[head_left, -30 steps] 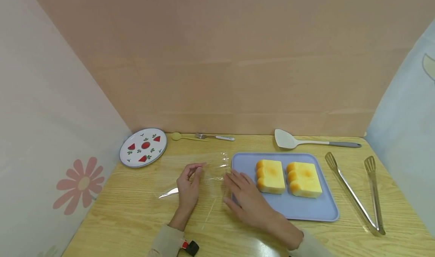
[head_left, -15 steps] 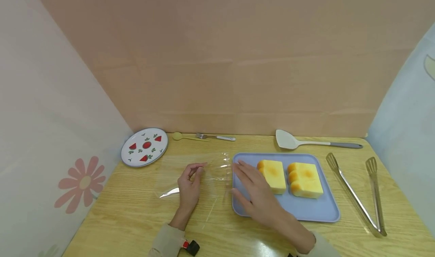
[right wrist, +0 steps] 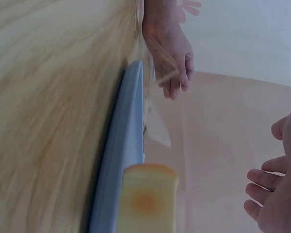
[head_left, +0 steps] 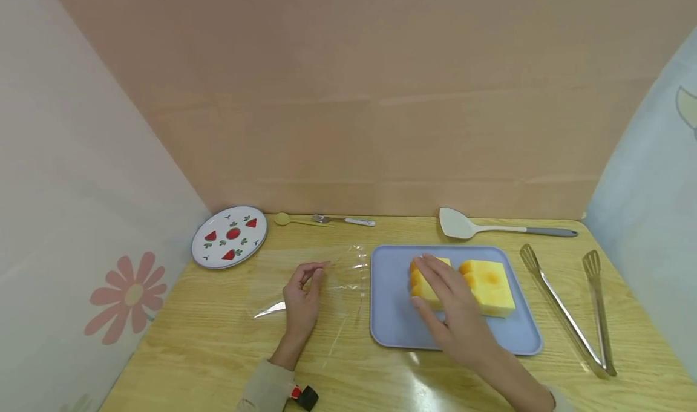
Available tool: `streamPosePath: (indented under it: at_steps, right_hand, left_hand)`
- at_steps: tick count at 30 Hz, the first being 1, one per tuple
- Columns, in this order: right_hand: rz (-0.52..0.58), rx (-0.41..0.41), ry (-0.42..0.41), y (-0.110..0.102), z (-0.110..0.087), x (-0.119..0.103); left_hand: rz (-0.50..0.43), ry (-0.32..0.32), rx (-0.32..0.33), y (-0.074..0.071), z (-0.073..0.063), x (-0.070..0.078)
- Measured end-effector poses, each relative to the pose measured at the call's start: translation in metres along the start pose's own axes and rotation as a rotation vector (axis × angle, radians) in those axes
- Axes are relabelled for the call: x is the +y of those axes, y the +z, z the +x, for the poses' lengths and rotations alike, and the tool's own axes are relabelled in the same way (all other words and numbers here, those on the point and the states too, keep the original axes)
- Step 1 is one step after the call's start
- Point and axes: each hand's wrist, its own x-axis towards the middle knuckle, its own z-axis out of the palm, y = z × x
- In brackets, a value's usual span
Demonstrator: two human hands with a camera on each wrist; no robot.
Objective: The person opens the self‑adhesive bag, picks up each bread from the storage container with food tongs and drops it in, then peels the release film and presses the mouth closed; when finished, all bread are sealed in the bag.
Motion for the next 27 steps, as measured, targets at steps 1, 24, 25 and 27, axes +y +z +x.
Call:
streamPosePath:
  at_steps: [1,24,25,27]
  right_hand:
    - [-0.004,0.006,0.011,-0.004,-0.001,0.001]
    - [-0.092,0.441,0.056,-0.071,-0.039,0.043]
    - [-0.104,0.454,0.077,-0.075,-0.042,0.044]
    - [-0.123,0.473,0.111,-0.081,-0.047,0.047]
  left_hand:
    - [-0.004,-0.001,-0.002,0.0,0.0,0.0]
    - [-0.019,0.021,-0.013,-0.001,0.0,-0.001]
    - [-0.019,0.021,-0.013,-0.001,0.0,-0.001]
    - [-0.013,0.021,-0.012,-0.001,0.0,-0.001]
